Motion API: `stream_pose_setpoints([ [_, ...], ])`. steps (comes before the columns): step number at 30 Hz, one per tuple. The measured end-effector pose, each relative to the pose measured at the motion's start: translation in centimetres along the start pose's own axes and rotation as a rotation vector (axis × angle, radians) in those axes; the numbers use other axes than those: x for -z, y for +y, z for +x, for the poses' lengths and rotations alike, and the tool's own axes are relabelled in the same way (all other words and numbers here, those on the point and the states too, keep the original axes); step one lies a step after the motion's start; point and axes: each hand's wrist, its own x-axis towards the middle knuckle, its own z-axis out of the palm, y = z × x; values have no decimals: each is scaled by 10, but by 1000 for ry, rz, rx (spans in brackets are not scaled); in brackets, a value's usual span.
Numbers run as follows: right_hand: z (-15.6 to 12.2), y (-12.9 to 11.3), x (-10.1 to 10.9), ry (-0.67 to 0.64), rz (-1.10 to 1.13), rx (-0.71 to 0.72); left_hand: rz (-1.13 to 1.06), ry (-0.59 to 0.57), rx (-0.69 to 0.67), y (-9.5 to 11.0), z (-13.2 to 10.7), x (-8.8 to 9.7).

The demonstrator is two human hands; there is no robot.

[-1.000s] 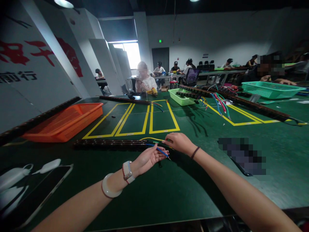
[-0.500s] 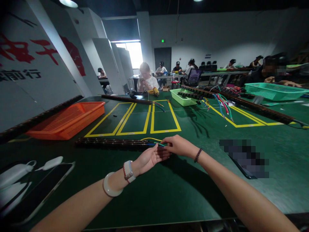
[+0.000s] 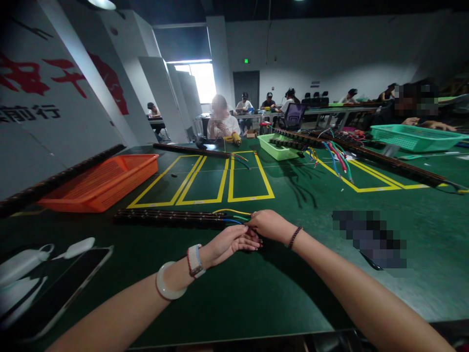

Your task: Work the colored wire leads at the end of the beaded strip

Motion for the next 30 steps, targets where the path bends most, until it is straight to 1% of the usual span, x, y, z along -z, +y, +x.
stream_pose_setpoints([
  [3, 0, 2, -2, 44, 51, 5, -6, 11, 4, 2, -1, -2],
  [4, 0, 3, -3, 74, 93, 0, -3, 13, 7, 3, -2, -2],
  [6, 0, 6, -3, 175, 201, -30, -1, 12, 12, 3, -2, -2],
  [9, 1, 13, -8, 352, 350, -135, -3, 9, 11, 2, -2, -2],
  [11, 3, 19, -14, 402, 408, -213, -1, 8, 8, 1, -1, -1],
  [14, 7, 23, -26, 376, 489, -263, 9, 12, 7, 1, -2, -2],
  [18, 13, 22, -37, 288, 490, -242, 29, 12, 13, 4, -3, -4],
  [27, 17, 16, -33, 196, 384, -230, 22, -13, 12, 3, -2, -2],
  [30, 20, 12, -33, 199, 426, -243, 16, -6, 16, 3, -1, -2],
])
